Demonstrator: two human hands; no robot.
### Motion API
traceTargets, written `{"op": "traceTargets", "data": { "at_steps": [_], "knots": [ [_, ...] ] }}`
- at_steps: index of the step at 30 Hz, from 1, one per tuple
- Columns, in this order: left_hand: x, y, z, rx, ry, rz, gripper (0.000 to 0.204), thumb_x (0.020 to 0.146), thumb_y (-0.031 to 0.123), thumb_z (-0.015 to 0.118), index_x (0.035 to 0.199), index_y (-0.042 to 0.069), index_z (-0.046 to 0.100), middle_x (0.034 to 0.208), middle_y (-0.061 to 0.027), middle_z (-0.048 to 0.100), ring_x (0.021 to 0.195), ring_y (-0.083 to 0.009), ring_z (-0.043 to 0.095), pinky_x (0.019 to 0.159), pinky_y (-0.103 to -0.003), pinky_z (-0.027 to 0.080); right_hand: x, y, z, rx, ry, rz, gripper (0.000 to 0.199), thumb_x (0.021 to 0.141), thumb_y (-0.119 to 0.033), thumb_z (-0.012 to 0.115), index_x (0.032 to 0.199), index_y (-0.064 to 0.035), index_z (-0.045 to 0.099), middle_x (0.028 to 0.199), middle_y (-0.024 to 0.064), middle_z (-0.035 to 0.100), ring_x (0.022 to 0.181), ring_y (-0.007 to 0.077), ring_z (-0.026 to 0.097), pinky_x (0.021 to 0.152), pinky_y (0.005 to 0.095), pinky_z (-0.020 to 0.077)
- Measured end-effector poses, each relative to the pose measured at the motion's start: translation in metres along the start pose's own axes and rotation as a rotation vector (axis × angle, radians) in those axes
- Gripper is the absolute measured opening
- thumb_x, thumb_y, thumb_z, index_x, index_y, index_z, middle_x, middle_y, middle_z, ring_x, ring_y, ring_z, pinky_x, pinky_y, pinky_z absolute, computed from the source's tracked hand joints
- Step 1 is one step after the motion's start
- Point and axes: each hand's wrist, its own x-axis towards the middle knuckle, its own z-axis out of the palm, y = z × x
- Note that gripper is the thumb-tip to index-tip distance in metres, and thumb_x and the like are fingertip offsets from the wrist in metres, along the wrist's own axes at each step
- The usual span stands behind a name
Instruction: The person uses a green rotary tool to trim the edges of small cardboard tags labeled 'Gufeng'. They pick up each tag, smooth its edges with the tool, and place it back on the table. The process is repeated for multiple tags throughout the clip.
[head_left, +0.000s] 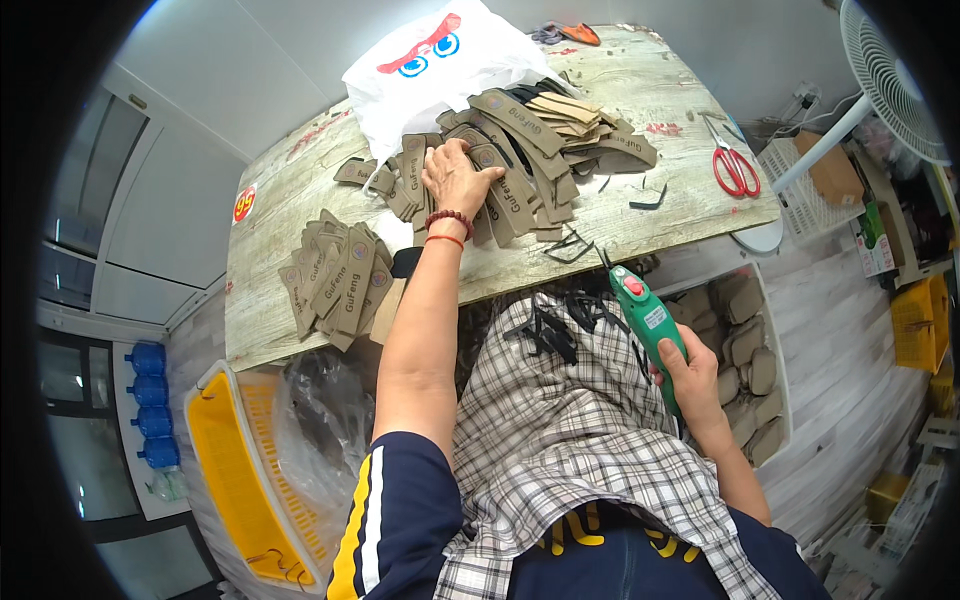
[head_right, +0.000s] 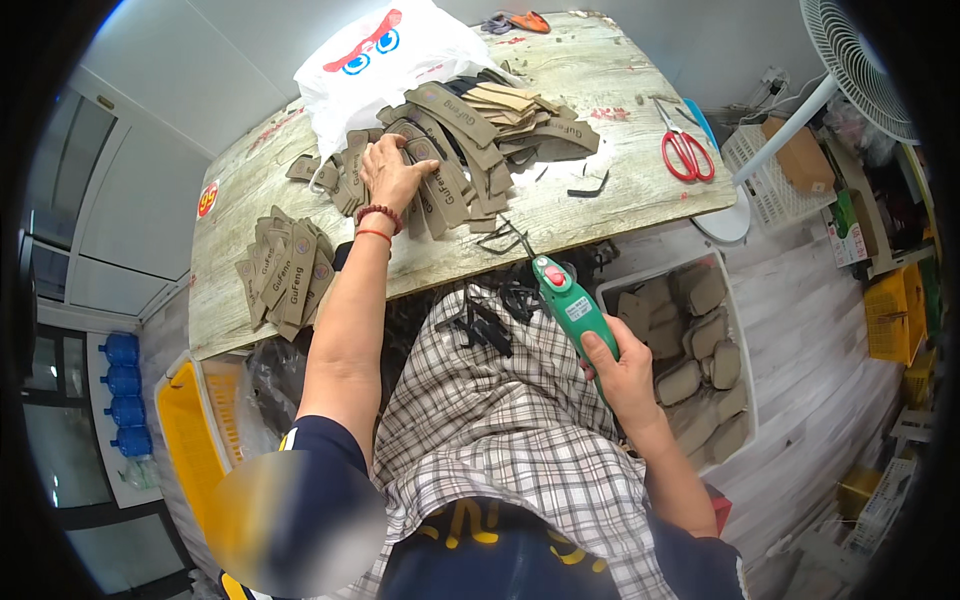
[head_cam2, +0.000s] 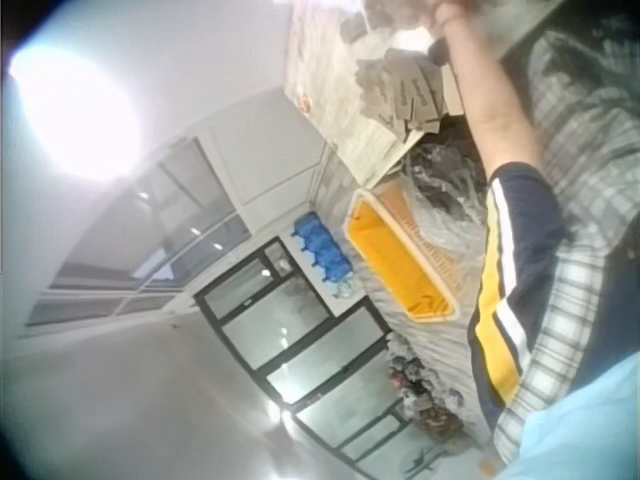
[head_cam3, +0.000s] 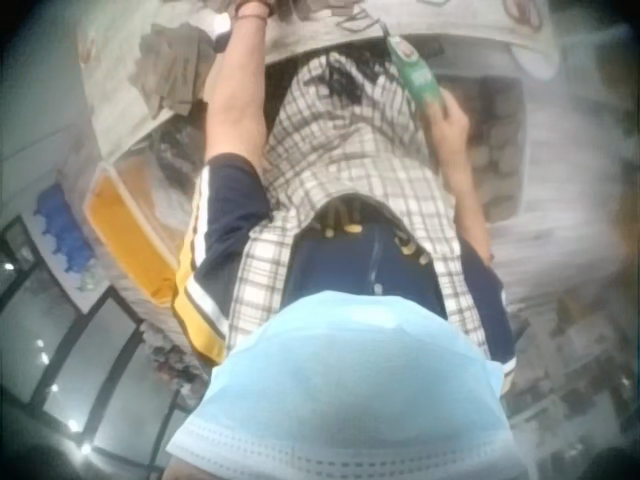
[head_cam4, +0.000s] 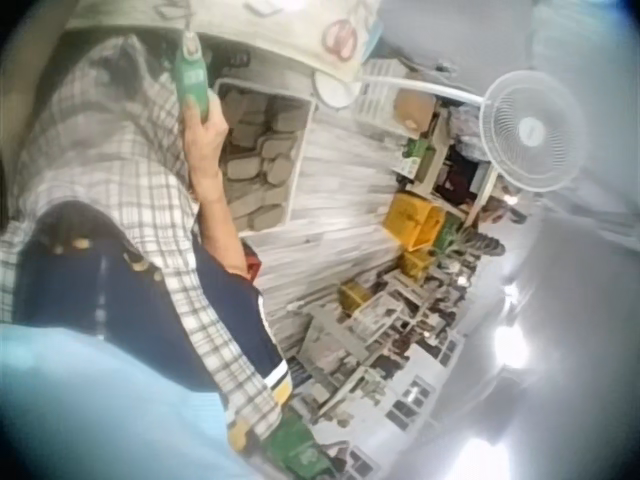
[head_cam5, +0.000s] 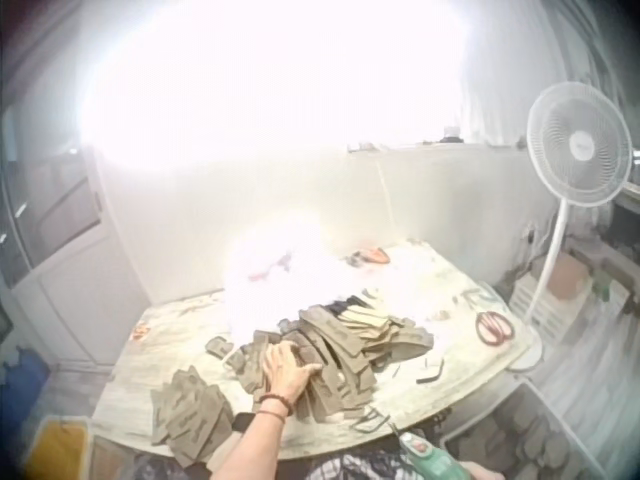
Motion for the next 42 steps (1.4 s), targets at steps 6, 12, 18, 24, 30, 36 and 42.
{"op": "traceTargets", "data": {
  "at_steps": [6, 12, 18, 24, 30, 36, 42],
  "knots": [
    [-0.035, 0.016, -0.010, 0.097, 0.160, 0.255, 0.039, 0.061, 0.015, 0.081, 0.092, 0.012, 0.057, 0.110, -0.0095, 0.049, 0.116, -0.0296, 0.040, 0.103, -0.045, 0.025, 0.004, 0.002, 0.003, 0.005, -0.033, -0.034, 0.039, 0.093, -0.032, 0.061, 0.112, 0.0015, 0.059, 0.076, 0.0027, 0.060, 0.061, 0.0073, 0.055, 0.051, 0.0233, 0.0441],
    [-0.063, 0.029, -0.011, -0.092, 0.185, 0.421, 0.028, 0.067, 0.005, 0.073, 0.089, 0.010, 0.057, 0.105, -0.0098, 0.053, 0.103, -0.0303, 0.046, 0.094, -0.043, 0.034, 0.002, 0.001, -0.002, 0.019, -0.015, -0.040, 0.040, 0.093, -0.034, 0.061, 0.112, 0.0021, 0.059, 0.077, 0.0027, 0.061, 0.060, 0.0076, 0.055, 0.052, 0.0230, 0.0450],
    [-0.090, 0.048, 0.000, -1.068, 0.099, -0.005, 0.025, 0.085, -0.002, 0.060, 0.108, 0.002, 0.050, 0.101, -0.0091, 0.054, 0.090, -0.0175, 0.056, 0.079, -0.030, 0.047, -0.002, 0.002, -0.002, 0.048, 0.041, -0.069, 0.041, 0.093, -0.034, 0.061, 0.113, 0.0020, 0.059, 0.080, 0.0029, 0.062, 0.063, 0.0074, 0.057, 0.052, 0.0228, 0.0453],
    [-0.134, 0.080, -0.010, -1.652, -0.246, -0.328, 0.027, 0.086, -0.009, 0.054, 0.112, -0.003, 0.049, 0.103, -0.0113, 0.061, 0.091, -0.0180, 0.059, 0.081, -0.030, 0.050, -0.004, 0.003, -0.003, 0.047, 0.101, -0.078, 0.041, 0.093, -0.035, 0.060, 0.114, 0.0011, 0.059, 0.080, 0.0027, 0.061, 0.063, 0.0069, 0.056, 0.052, 0.0227, 0.0451],
    [-0.148, 0.077, -0.022, -1.825, -0.359, -0.563, 0.011, 0.092, 0.004, 0.058, 0.102, 0.001, 0.060, 0.094, -0.0056, 0.065, 0.083, -0.0167, 0.062, 0.079, -0.031, 0.051, -0.016, 0.003, 0.001, 0.045, 0.087, -0.070, 0.043, 0.093, -0.036, 0.061, 0.115, 0.0006, 0.059, 0.074, 0.0013, 0.060, 0.060, 0.0060, 0.053, 0.052, 0.0223, 0.0444],
    [-0.163, 0.092, -0.033, -1.740, -0.304, -0.569, 0.015, 0.093, 0.013, 0.060, 0.104, 0.003, 0.061, 0.098, -0.0075, 0.068, 0.088, -0.0178, 0.066, 0.080, -0.033, 0.052, -0.023, 0.001, 0.005, 0.026, 0.078, -0.087, 0.043, 0.092, -0.036, 0.062, 0.114, 0.0009, 0.060, 0.070, 0.0004, 0.058, 0.056, 0.0056, 0.051, 0.051, 0.0220, 0.0432],
    [-0.175, 0.100, -0.026, -1.701, -0.312, -0.574, 0.015, 0.093, 0.013, 0.060, 0.104, 0.003, 0.061, 0.097, -0.0070, 0.069, 0.087, -0.0176, 0.066, 0.078, -0.032, 0.052, -0.025, -0.001, 0.004, 0.034, 0.074, -0.102, 0.043, 0.092, -0.035, 0.062, 0.114, 0.0012, 0.060, 0.070, 0.0010, 0.058, 0.056, 0.0057, 0.052, 0.051, 0.0222, 0.0432]
  ]
}}
